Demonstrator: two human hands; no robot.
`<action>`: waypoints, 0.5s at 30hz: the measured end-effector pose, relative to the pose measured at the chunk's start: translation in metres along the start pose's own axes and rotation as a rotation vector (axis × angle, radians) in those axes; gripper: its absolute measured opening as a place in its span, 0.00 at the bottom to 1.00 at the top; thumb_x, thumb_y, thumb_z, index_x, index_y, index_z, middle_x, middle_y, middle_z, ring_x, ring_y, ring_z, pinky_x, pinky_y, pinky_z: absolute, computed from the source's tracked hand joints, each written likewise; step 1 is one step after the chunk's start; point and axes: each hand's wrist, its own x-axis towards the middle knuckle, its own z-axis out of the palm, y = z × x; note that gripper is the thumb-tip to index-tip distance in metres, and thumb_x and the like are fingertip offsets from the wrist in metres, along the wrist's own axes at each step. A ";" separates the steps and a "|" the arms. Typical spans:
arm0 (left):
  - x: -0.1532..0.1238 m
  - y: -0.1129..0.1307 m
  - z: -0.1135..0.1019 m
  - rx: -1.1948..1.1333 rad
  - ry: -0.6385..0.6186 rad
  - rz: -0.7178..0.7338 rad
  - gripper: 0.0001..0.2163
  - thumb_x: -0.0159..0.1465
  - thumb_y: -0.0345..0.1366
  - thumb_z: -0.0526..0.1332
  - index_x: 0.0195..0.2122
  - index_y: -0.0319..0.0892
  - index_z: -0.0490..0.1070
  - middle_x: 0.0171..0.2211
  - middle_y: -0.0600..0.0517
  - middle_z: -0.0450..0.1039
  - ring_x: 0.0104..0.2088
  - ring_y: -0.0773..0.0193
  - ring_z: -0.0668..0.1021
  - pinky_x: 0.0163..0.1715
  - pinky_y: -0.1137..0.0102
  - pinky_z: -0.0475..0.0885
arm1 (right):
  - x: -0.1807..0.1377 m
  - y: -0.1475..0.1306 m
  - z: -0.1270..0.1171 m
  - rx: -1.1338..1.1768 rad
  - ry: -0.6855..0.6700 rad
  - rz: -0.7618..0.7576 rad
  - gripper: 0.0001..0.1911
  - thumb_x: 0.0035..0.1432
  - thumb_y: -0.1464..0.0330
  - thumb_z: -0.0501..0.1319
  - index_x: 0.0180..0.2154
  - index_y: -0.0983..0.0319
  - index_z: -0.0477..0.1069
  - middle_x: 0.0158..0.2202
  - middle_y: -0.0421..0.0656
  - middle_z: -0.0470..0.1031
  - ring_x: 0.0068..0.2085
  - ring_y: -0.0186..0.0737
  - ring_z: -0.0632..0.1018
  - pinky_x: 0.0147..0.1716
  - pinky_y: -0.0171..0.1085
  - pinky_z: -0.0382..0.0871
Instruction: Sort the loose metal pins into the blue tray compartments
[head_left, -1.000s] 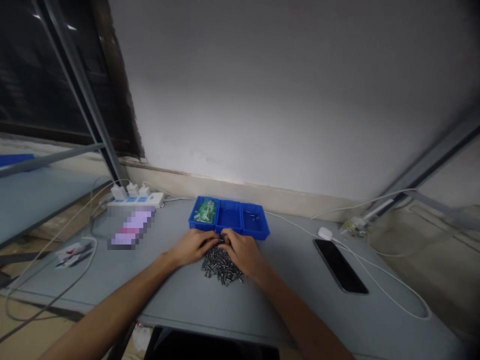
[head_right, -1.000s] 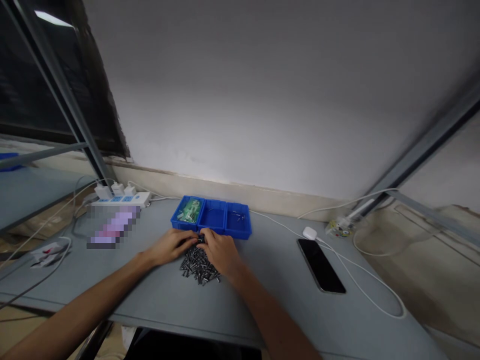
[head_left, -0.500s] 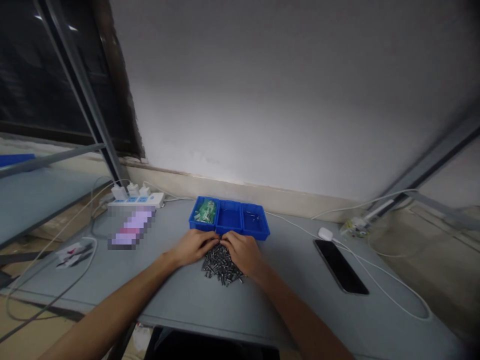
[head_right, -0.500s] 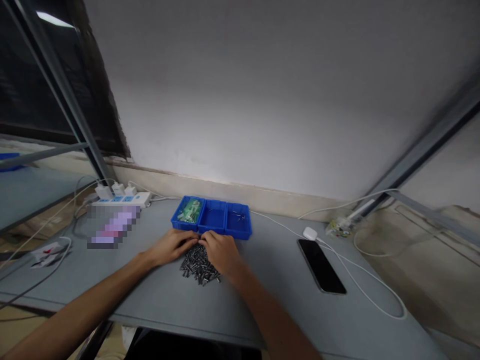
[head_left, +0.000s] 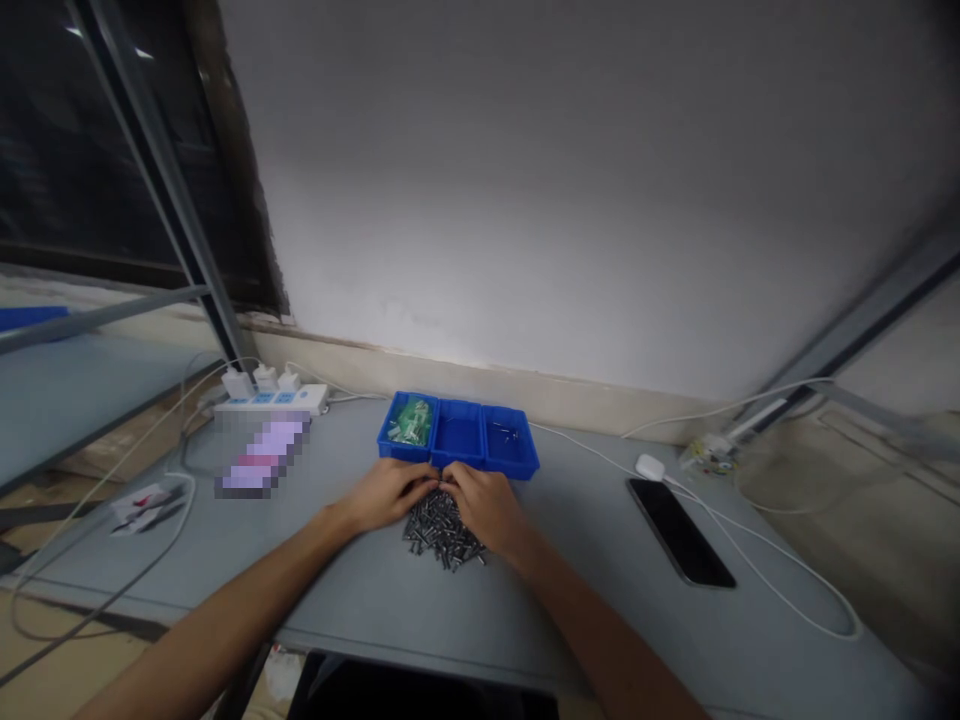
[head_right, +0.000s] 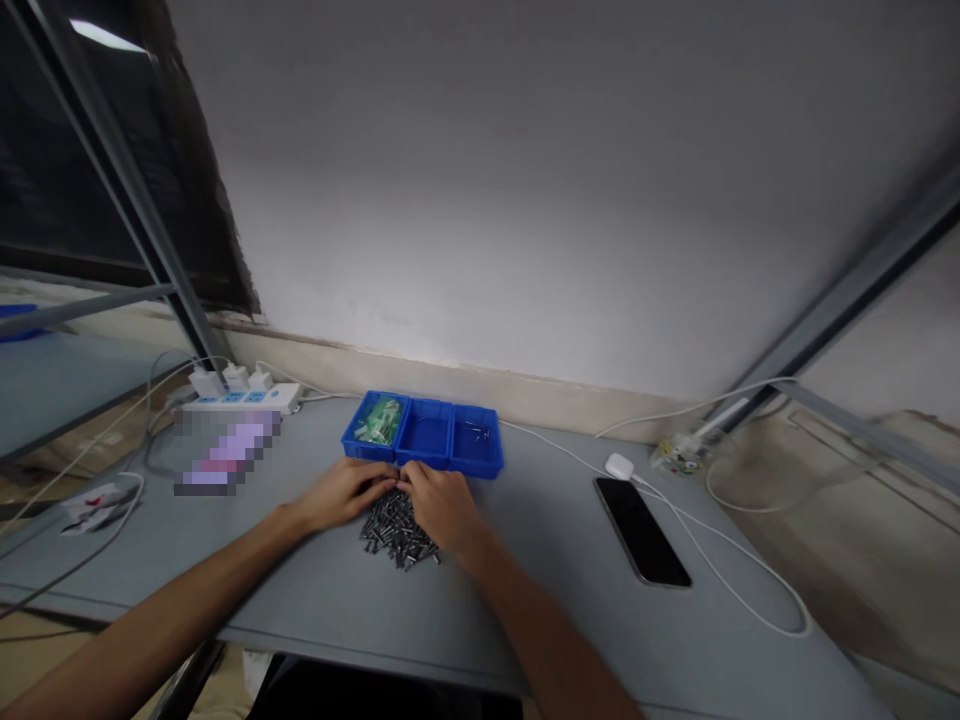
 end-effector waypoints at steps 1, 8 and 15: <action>0.000 0.000 0.000 -0.004 0.002 0.005 0.12 0.75 0.40 0.51 0.46 0.45 0.74 0.38 0.52 0.80 0.37 0.63 0.80 0.39 0.71 0.68 | 0.000 0.001 0.001 -0.013 0.013 -0.012 0.09 0.74 0.64 0.54 0.43 0.59 0.70 0.39 0.42 0.81 0.40 0.38 0.81 0.36 0.33 0.64; -0.002 0.000 0.002 -0.042 0.046 -0.019 0.11 0.74 0.41 0.54 0.45 0.45 0.76 0.31 0.54 0.77 0.29 0.67 0.77 0.33 0.73 0.66 | 0.000 0.005 0.004 -0.058 0.061 -0.074 0.15 0.75 0.63 0.52 0.36 0.60 0.70 0.33 0.41 0.80 0.35 0.38 0.80 0.33 0.34 0.62; -0.002 0.001 0.001 -0.074 0.059 -0.044 0.11 0.73 0.41 0.55 0.44 0.43 0.75 0.25 0.56 0.72 0.25 0.69 0.73 0.29 0.74 0.63 | 0.000 0.001 -0.004 0.006 0.074 -0.108 0.04 0.73 0.66 0.57 0.44 0.59 0.69 0.40 0.40 0.80 0.38 0.37 0.80 0.35 0.34 0.65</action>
